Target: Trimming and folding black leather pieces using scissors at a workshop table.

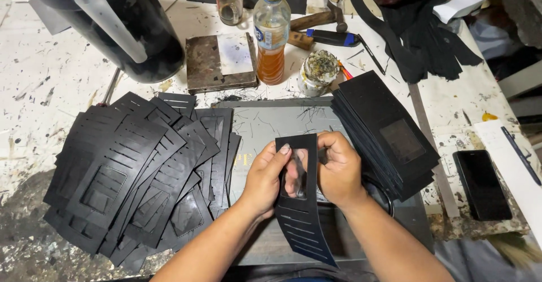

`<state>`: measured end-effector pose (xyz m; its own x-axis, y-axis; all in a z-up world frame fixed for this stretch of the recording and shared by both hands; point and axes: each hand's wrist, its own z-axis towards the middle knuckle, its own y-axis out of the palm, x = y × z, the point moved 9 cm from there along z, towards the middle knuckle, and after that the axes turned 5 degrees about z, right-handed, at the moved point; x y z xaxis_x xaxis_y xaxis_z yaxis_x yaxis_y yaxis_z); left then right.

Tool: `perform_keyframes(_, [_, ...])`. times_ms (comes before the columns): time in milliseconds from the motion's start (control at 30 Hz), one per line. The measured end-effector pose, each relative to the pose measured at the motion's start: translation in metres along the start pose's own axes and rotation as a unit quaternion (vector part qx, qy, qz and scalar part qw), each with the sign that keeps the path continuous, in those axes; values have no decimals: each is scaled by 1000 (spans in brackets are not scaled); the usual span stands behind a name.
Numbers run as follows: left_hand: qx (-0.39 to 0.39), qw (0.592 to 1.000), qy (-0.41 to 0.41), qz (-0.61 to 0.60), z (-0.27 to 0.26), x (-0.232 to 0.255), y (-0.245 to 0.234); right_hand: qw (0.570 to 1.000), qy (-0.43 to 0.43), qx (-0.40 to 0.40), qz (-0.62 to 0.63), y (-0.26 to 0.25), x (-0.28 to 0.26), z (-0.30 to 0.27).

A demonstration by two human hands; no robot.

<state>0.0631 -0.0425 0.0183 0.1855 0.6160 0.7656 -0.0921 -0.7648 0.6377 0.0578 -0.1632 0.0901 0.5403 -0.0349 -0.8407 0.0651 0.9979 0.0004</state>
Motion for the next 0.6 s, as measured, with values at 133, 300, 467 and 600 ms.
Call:
perform_keyframes(133, [-5,1000,-8,13,-2,9,5,1000,-21,3,-5,8,-21,7])
perform_keyframes(300, [-8,999,-32,42,-4,1,3,997,-76,7,-26,7,-31,8])
perform_keyframes(467, [-12,997,-47,59,-4,-6,3,987,51,-55,144,16,-24,7])
perform_keyframes(600, [22,993,-23,117,8,-21,-22,996,-85,-7,-9,-1,-19,9])
